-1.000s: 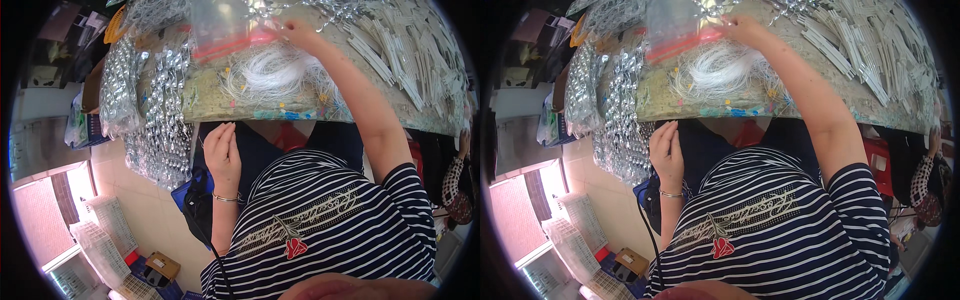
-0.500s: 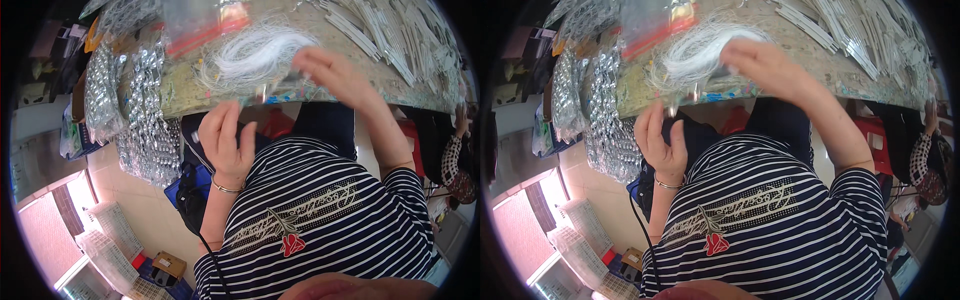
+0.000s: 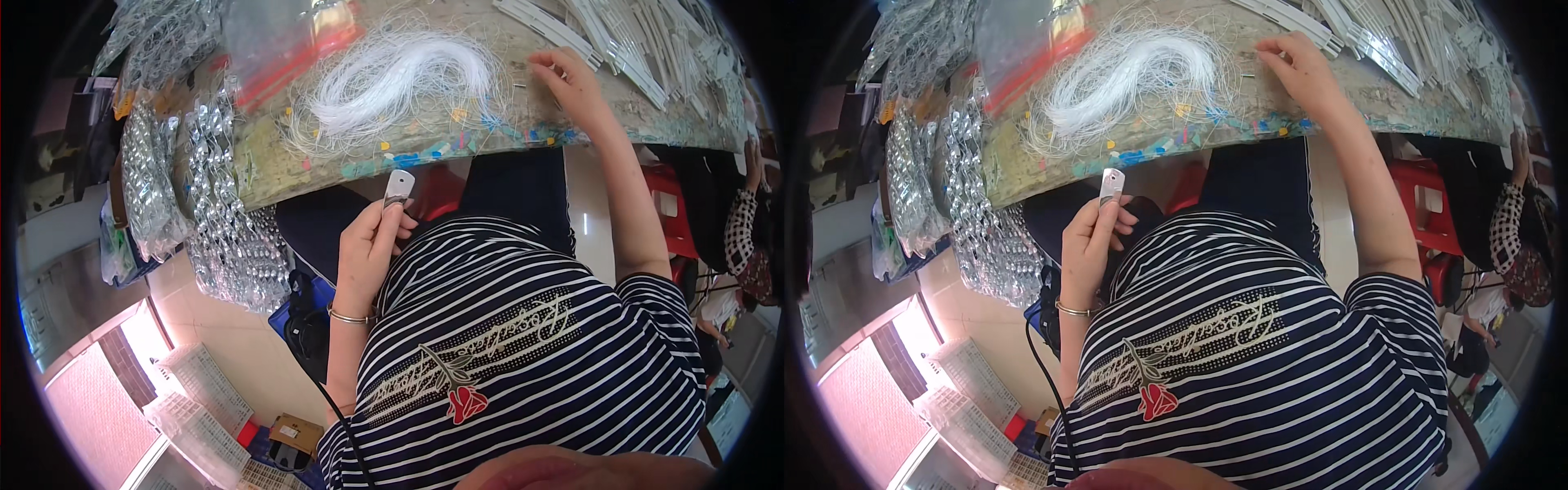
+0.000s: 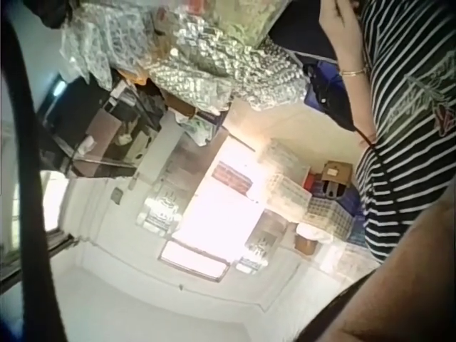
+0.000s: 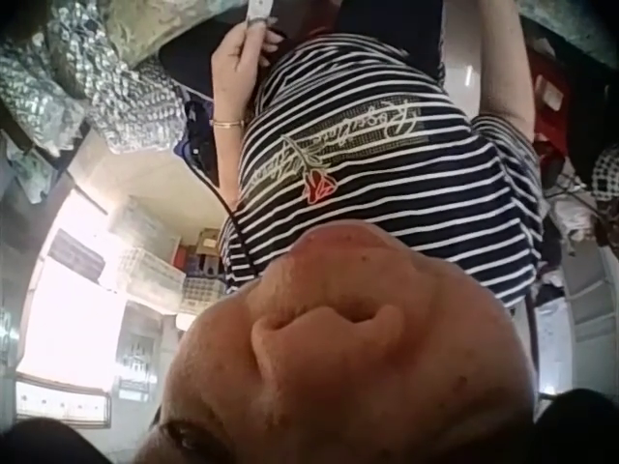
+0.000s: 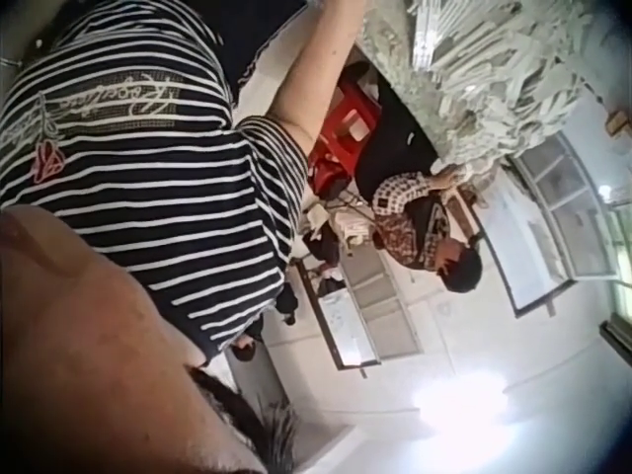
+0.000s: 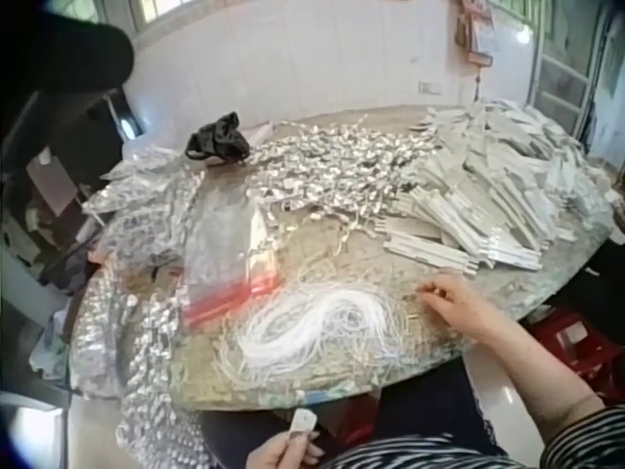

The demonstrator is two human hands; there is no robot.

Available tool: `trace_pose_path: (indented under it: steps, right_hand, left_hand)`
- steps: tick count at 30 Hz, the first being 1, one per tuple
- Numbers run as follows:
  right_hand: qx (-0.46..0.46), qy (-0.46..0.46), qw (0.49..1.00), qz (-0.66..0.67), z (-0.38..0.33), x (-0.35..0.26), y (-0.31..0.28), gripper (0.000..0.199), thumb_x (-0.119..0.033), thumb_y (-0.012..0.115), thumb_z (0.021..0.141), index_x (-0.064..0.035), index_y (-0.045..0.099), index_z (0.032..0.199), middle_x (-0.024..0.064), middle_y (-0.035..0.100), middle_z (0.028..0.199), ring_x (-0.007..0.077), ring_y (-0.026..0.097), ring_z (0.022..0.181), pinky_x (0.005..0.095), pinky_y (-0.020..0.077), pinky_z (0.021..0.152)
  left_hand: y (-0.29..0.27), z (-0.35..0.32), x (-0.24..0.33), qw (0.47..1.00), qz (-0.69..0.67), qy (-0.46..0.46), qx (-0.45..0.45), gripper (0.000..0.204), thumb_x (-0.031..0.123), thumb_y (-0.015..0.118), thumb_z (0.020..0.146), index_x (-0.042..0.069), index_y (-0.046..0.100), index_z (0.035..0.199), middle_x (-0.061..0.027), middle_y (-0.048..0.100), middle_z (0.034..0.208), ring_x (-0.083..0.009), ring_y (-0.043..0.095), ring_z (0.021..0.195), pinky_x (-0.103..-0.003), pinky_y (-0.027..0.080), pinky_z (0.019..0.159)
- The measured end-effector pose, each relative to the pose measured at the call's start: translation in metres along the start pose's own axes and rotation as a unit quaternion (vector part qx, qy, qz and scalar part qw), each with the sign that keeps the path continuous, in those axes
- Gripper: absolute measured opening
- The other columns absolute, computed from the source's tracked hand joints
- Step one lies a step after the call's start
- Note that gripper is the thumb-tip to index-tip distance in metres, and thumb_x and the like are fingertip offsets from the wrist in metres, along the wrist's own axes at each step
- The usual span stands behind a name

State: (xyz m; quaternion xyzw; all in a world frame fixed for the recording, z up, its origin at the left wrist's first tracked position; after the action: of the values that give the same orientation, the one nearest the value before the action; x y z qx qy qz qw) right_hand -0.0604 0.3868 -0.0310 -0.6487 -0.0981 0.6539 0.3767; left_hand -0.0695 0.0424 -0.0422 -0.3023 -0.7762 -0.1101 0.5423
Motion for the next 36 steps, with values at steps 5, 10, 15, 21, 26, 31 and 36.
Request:
trace_pose_path:
  steps: [5,10,15,21,26,31,36]
  right_hand:
    - [-0.008,-0.056,0.989,-0.139,0.008,0.006,0.006,0.015,-0.013,0.058,0.086,-0.0018,0.06,0.094,0.0072,0.052,0.09,0.0183,0.052,0.08,0.0286,0.0423,0.072]
    - [-0.002,-0.1,0.984,-0.147,0.013,0.005,0.005,0.014,-0.014,0.057,0.086,-0.0012,0.057,0.091,0.0086,0.051,0.086,0.0209,0.052,0.079,0.0298,0.0417,0.072]
    - [0.019,0.012,0.998,0.056,0.009,-0.015,-0.022,0.014,-0.019,0.049,0.093,-0.0065,0.053,0.094,-0.0018,0.053,0.075,0.0092,0.048,0.072,0.0223,0.0389,0.067]
    - [-0.077,0.007,0.973,0.218,-0.009,-0.095,-0.003,0.01,-0.018,0.051,0.093,-0.0081,0.052,0.094,-0.0038,0.051,0.073,0.0039,0.046,0.066,0.0186,0.0379,0.062]
    - [-0.311,0.026,0.912,0.267,-0.054,-0.165,0.085,0.005,-0.01,0.052,0.092,-0.0056,0.051,0.094,-0.0018,0.054,0.073,0.0049,0.051,0.066,0.0196,0.0419,0.06]
    - [-0.364,-0.035,0.893,0.264,-0.065,-0.191,0.118,0.005,-0.007,0.051,0.092,-0.0037,0.048,0.094,-0.0011,0.053,0.07,0.0047,0.051,0.067,0.019,0.0419,0.061]
    - [-0.266,0.025,0.904,0.335,-0.042,-0.167,0.097,0.005,-0.01,0.049,0.093,-0.0058,0.05,0.096,-0.0021,0.052,0.073,0.0041,0.048,0.066,0.0173,0.038,0.059]
  left_hand:
    - [0.014,0.004,-0.002,0.999,-0.014,-0.005,-0.035,0.025,0.021,0.05,0.094,0.002,0.064,0.104,0.0002,0.064,0.082,-0.0031,0.052,0.064,-0.016,0.041,0.054]
    - [0.01,0.004,-0.003,0.999,-0.014,-0.006,-0.035,0.026,0.021,0.051,0.094,0.002,0.063,0.106,0.0003,0.064,0.082,-0.0026,0.051,0.064,-0.016,0.04,0.053]
    - [-0.003,0.001,-0.003,0.998,-0.055,-0.006,-0.009,0.024,0.02,0.054,0.092,0.003,0.063,0.107,0.0004,0.063,0.083,-0.0019,0.051,0.063,-0.015,0.039,0.052]
    - [-0.019,0.002,0.016,0.998,-0.028,0.034,0.053,0.022,0.009,0.062,0.084,0.002,0.064,0.105,-0.0008,0.062,0.087,-0.0021,0.051,0.059,-0.014,0.037,0.049]
    - [-0.024,-0.003,0.061,0.977,-0.071,0.165,0.115,0.038,0.002,0.057,0.086,0.0,0.052,0.123,-0.0037,0.058,0.1,-0.0044,0.051,0.06,-0.015,0.04,0.05]
    - [-0.01,-0.004,0.039,0.99,-0.094,0.099,0.037,0.023,0.014,0.057,0.09,0.001,0.061,0.107,0.0019,0.057,0.066,-0.0003,0.039,0.048,-0.014,0.028,0.044]
    - [-0.03,-0.01,0.023,0.993,-0.097,0.05,0.039,0.018,0.014,0.061,0.087,0.002,0.067,0.098,0.0004,0.063,0.073,-0.0003,0.044,0.055,-0.015,0.033,0.047]
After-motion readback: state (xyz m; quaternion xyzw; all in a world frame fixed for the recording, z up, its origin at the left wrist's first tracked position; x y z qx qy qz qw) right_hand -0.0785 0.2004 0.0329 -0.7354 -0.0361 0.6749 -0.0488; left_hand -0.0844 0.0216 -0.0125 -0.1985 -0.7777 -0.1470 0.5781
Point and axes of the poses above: each hand's wrist, its own z-axis towards the middle knuckle, its own y-axis out of the palm, x = y × z, the point moved 9 cm from there along z, towards the middle knuckle
